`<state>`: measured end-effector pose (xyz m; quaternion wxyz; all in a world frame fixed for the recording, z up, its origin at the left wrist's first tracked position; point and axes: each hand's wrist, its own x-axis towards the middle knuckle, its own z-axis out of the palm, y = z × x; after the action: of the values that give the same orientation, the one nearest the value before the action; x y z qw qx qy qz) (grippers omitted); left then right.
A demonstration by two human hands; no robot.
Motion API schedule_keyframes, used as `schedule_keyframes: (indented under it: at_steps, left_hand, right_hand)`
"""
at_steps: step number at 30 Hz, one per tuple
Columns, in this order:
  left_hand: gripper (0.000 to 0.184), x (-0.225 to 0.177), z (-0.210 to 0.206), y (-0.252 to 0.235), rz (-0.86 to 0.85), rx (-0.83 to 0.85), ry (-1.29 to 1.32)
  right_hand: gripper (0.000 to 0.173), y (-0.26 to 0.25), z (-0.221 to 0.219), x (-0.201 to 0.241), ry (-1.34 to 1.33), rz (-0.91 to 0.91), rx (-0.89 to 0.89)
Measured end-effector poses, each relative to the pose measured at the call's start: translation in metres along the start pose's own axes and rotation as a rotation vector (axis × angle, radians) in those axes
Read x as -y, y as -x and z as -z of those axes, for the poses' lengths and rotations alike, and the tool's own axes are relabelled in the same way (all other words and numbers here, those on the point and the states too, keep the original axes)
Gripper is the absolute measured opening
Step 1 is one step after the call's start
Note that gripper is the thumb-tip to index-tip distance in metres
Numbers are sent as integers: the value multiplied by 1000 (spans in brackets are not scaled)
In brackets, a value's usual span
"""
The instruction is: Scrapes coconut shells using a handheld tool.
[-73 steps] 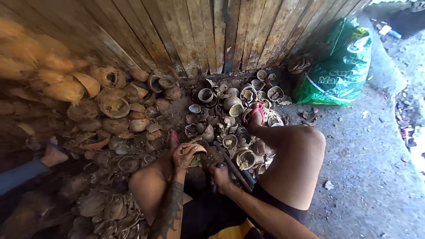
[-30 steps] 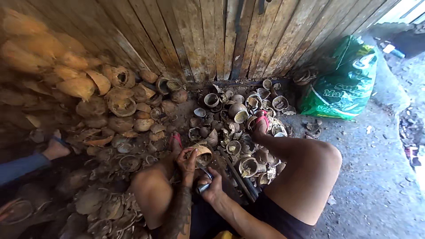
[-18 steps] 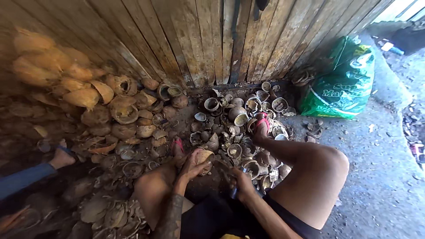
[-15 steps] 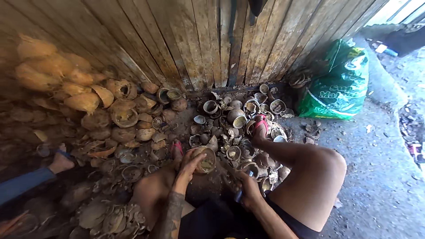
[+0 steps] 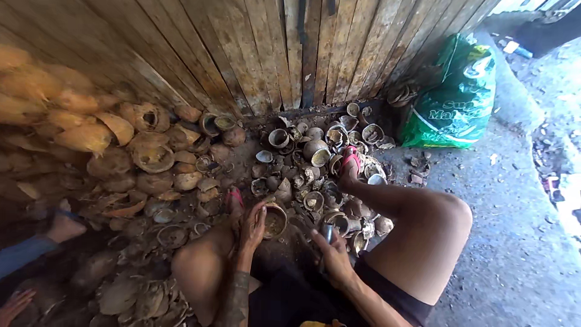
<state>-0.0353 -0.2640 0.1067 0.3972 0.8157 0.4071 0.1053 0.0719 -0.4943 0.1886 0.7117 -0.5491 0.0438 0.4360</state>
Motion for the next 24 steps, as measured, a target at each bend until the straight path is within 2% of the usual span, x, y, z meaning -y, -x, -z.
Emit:
schedule_keyframes:
  at_steps: [6, 10, 12, 14, 16, 18, 21, 24]
  left_hand:
    - [37, 0, -11, -13, -101, -144, -37]
    - [36, 22, -19, -28, -121, -236, 72]
    - [36, 27, -18, -38, -161, -249, 100]
    - [38, 31, -18, -37, -172, -233, 114]
    - [38, 32, -18, -37, -176, -219, 119]
    - [36, 29, -21, -29, -150, -261, 127]
    - [36, 25, -29, -19, -144, -399, 107]
    - [37, 28, -36, -18, -152, -466, 123]
  right_hand:
    - [15, -37, -44, -31, 232, 61, -106]
    - [25, -95, -54, -61, 305, 43, -253]
    - [31, -123, -38, -67, 528, 163, -140]
    - [33, -136, -18, -66, 760, 345, 104]
    - [32, -144, -10, -61, 833, 437, 284]
    - [30, -127, -19, -54, 798, 381, 299]
    - [22, -89, -45, -45, 670, 165, 46]
    - [19, -89, -60, -60, 220, -163, -223]
